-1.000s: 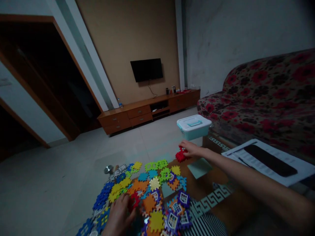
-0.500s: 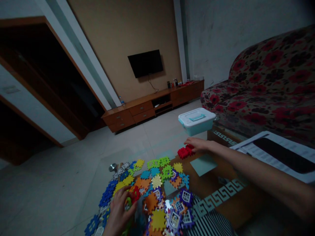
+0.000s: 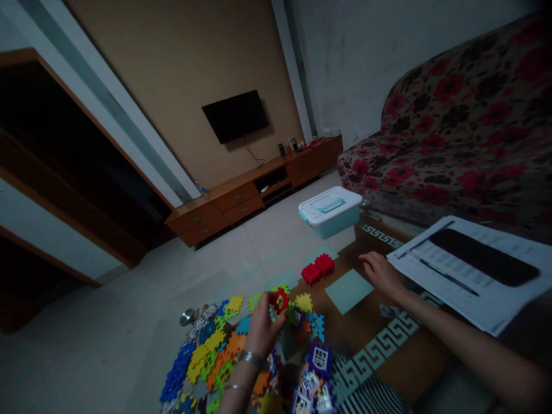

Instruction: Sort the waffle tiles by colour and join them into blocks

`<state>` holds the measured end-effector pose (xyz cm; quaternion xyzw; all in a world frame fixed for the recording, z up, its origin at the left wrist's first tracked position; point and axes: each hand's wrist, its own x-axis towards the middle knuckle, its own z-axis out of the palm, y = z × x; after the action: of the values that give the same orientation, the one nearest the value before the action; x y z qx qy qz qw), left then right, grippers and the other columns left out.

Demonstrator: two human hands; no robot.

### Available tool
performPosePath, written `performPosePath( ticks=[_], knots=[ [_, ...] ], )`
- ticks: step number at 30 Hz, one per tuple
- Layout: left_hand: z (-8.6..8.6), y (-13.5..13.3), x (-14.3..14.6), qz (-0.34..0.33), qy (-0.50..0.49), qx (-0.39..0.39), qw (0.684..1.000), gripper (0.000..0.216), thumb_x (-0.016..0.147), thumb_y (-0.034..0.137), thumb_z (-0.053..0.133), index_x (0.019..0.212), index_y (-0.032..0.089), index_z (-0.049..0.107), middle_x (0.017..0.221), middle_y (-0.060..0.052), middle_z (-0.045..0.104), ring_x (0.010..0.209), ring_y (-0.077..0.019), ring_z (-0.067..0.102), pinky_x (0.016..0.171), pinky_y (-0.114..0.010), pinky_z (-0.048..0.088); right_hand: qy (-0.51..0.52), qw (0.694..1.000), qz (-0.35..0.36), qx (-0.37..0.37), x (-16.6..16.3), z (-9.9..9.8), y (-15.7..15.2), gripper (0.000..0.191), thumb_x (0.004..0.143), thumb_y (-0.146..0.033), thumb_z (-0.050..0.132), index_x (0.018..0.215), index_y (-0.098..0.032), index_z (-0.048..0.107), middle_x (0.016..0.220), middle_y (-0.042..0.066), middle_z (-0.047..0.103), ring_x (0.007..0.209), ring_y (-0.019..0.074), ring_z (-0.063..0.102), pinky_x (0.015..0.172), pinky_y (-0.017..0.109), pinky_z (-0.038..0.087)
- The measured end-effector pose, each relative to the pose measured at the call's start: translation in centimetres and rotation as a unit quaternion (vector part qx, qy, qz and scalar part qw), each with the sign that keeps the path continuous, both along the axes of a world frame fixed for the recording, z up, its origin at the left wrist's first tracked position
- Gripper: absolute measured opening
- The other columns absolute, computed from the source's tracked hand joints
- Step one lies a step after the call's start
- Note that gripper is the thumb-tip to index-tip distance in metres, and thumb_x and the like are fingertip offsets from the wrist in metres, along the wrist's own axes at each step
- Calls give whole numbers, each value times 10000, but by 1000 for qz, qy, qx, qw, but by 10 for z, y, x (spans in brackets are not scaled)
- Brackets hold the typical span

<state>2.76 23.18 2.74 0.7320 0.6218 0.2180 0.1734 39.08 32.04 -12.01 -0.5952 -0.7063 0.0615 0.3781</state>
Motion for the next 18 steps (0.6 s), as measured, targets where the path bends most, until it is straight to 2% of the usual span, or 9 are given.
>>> performPosePath(
  ticks=[2, 4, 8, 13, 16, 18],
  knots=[
    [-4, 31, 33, -20, 79, 0, 997, 194, 791, 227, 516, 981, 193, 500, 989, -72, 657, 927, -186, 618, 849, -323, 475, 6, 1000, -3, -16, 0, -2, 1, 300, 855, -116, 415, 1024, -168, 657, 1013, 110, 645, 987, 235, 598, 893, 353, 465],
    [-9, 57, 60, -30, 114, -10, 993, 206, 782, 173, 518, 988, 177, 505, 1012, -94, 663, 957, -198, 619, 863, -329, 453, -1, 999, 7, -33, -2, 1, 4, 299, 854, -105, 414, 1004, -169, 664, 1004, 102, 650, 987, 228, 597, 896, 342, 458],
    [-18, 86, 95, -39, 156, -20, 987, 181, 788, 138, 519, 967, 158, 532, 1028, -122, 675, 1022, -242, 617, 888, -374, 406, -17, 999, 6, -50, -6, 8, 6, 306, 863, -87, 402, 975, -165, 675, 975, 94, 657, 976, 221, 593, 894, 333, 445],
    [-21, 95, 108, -52, 190, -30, 980, 200, 808, 132, 541, 1006, 152, 559, 1074, -124, 684, 1093, -249, 601, 967, -411, 361, -10, 999, 0, -52, -6, 13, 3, 310, 845, -72, 408, 944, -171, 684, 956, 82, 664, 949, 214, 595, 870, 322, 442],
    [-14, 91, 103, -48, 197, -26, 979, 274, 837, 190, 575, 1109, 173, 546, 1254, -133, 629, 1208, -254, 542, 1025, -447, 339, 18, 999, 10, -36, -5, 13, 2, 292, 834, -89, 416, 899, -176, 687, 931, 81, 667, 926, 216, 601, 849, 327, 452],
    [-7, 76, 94, -37, 197, -20, 979, 345, 849, 227, 590, 1185, 185, 522, 1385, -139, 544, 1290, -257, 481, 1054, -466, 333, 48, 998, 17, -20, -4, 12, 2, 284, 831, -110, 411, 874, -174, 685, 911, 84, 670, 901, 217, 612, 838, 332, 462]
  ],
)
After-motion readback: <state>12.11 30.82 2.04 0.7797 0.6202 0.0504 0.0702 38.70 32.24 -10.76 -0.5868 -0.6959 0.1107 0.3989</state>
